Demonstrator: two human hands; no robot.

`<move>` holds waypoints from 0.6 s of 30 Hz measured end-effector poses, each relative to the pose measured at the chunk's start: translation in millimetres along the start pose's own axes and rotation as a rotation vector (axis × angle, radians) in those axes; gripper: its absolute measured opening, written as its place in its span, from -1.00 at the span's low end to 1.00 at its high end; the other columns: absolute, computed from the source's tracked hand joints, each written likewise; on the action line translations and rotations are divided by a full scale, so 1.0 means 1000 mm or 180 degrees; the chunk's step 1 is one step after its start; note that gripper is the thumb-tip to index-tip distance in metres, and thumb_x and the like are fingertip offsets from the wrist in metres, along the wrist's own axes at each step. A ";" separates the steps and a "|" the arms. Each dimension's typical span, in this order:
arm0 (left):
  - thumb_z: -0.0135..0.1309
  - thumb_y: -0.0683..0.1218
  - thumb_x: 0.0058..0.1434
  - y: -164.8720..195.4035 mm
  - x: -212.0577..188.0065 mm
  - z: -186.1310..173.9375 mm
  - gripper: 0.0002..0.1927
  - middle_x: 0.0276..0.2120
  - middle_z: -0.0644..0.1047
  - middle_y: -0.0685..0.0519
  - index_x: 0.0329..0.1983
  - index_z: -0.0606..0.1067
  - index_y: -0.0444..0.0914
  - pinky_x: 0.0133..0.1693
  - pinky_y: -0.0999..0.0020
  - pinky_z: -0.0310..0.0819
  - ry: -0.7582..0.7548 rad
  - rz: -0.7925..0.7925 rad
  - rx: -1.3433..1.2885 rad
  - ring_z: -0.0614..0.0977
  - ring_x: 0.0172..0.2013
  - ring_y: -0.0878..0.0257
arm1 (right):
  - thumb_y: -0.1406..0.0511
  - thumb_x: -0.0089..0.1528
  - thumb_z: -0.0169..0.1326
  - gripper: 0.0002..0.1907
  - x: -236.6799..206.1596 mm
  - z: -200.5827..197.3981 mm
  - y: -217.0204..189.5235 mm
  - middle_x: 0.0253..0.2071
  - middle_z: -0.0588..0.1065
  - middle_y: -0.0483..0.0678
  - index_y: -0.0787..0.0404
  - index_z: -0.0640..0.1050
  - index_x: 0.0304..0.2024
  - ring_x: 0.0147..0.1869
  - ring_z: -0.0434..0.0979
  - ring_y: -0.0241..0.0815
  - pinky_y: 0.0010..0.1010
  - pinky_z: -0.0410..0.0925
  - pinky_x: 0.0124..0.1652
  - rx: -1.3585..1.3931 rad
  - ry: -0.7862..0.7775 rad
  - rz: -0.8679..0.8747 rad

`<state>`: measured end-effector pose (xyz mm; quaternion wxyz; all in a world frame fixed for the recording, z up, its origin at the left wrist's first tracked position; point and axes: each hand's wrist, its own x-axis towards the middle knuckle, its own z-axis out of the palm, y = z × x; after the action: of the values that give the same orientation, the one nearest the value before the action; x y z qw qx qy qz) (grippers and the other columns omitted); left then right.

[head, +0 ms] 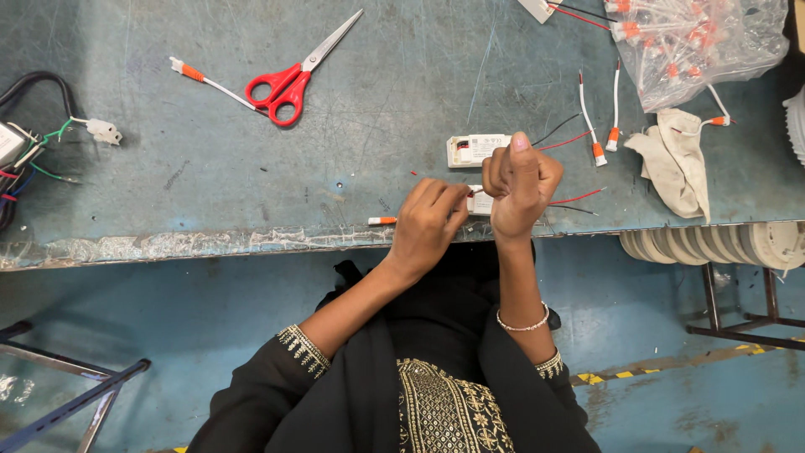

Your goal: The person connects wires to LED drivers and secures them with a screwdriver. They handle multiple white components and wires with connectors on a workbench, occasionally moving items aside to reach the work.

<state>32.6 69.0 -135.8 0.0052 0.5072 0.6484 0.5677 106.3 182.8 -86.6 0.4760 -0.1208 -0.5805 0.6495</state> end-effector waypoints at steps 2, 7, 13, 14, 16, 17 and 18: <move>0.20 -0.25 0.17 0.000 -0.001 0.001 -0.77 -0.29 0.50 -0.04 -0.10 0.54 -0.31 -0.13 0.16 0.48 -0.0072 -0.0060 -0.0008 0.55 -0.18 0.02 | 0.26 0.49 -0.11 -0.41 -0.001 0.001 0.001 -0.69 0.04 -0.16 0.18 0.07 -0.63 -0.63 -0.10 -0.40 -0.44 -0.16 -0.57 -0.0036 -0.0002 -0.0016; 0.19 -0.24 0.16 -0.002 0.000 0.007 -0.78 -0.31 0.44 -0.05 -0.10 0.54 -0.29 -0.15 0.14 0.47 -0.0177 -0.0150 0.0015 0.54 -0.22 0.02 | 0.25 0.49 -0.11 -0.40 -0.002 0.001 0.001 -0.69 0.05 -0.16 0.19 0.07 -0.64 -0.63 -0.10 -0.40 -0.44 -0.15 -0.57 -0.0042 0.0045 -0.0024; 0.18 -0.24 0.17 -0.005 0.001 0.013 -0.80 -0.29 0.42 -0.06 -0.13 0.52 -0.29 -0.16 0.14 0.48 -0.0154 -0.0165 0.0035 0.54 -0.21 0.03 | 0.24 0.49 -0.11 -0.40 -0.003 0.000 0.001 -0.70 0.04 -0.17 0.17 0.07 -0.65 -0.63 -0.11 -0.41 -0.45 -0.16 -0.58 -0.0129 0.0076 -0.0077; 0.18 -0.24 0.17 -0.005 0.001 0.013 -0.81 -0.29 0.41 -0.06 -0.14 0.52 -0.29 -0.16 0.14 0.47 -0.0172 -0.0174 0.0040 0.53 -0.21 0.03 | 0.24 0.49 -0.11 -0.39 -0.003 0.000 0.001 -0.70 0.04 -0.17 0.17 0.06 -0.65 -0.63 -0.11 -0.41 -0.44 -0.17 -0.58 -0.0130 0.0077 -0.0082; 0.18 -0.24 0.15 -0.005 0.000 0.013 -0.79 -0.30 0.41 -0.06 -0.14 0.52 -0.30 -0.17 0.13 0.47 -0.0197 -0.0181 0.0042 0.53 -0.22 0.03 | 0.24 0.49 -0.11 -0.40 -0.003 0.000 0.002 -0.69 0.04 -0.17 0.17 0.06 -0.65 -0.63 -0.11 -0.41 -0.44 -0.16 -0.58 -0.0104 0.0102 -0.0073; 0.18 -0.24 0.14 -0.005 0.000 0.012 -0.78 -0.30 0.41 -0.06 -0.13 0.52 -0.30 -0.18 0.13 0.47 -0.0209 -0.0185 0.0044 0.53 -0.22 0.03 | 0.24 0.49 -0.10 -0.40 -0.003 0.000 0.002 -0.69 0.04 -0.17 0.17 0.06 -0.65 -0.63 -0.11 -0.41 -0.44 -0.16 -0.58 -0.0089 0.0113 -0.0068; 0.18 -0.24 0.14 -0.005 0.000 0.012 -0.79 -0.30 0.41 -0.06 -0.14 0.51 -0.30 -0.18 0.13 0.47 -0.0219 -0.0169 0.0052 0.53 -0.22 0.03 | 0.24 0.49 -0.10 -0.40 -0.003 0.000 0.002 -0.69 0.04 -0.17 0.17 0.06 -0.64 -0.63 -0.12 -0.41 -0.44 -0.16 -0.58 -0.0070 0.0133 -0.0051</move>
<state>36.2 78.4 -144.0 0.0384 0.5091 0.6657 0.5443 106.8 181.0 -89.1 0.4918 -0.1349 -0.5785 0.6367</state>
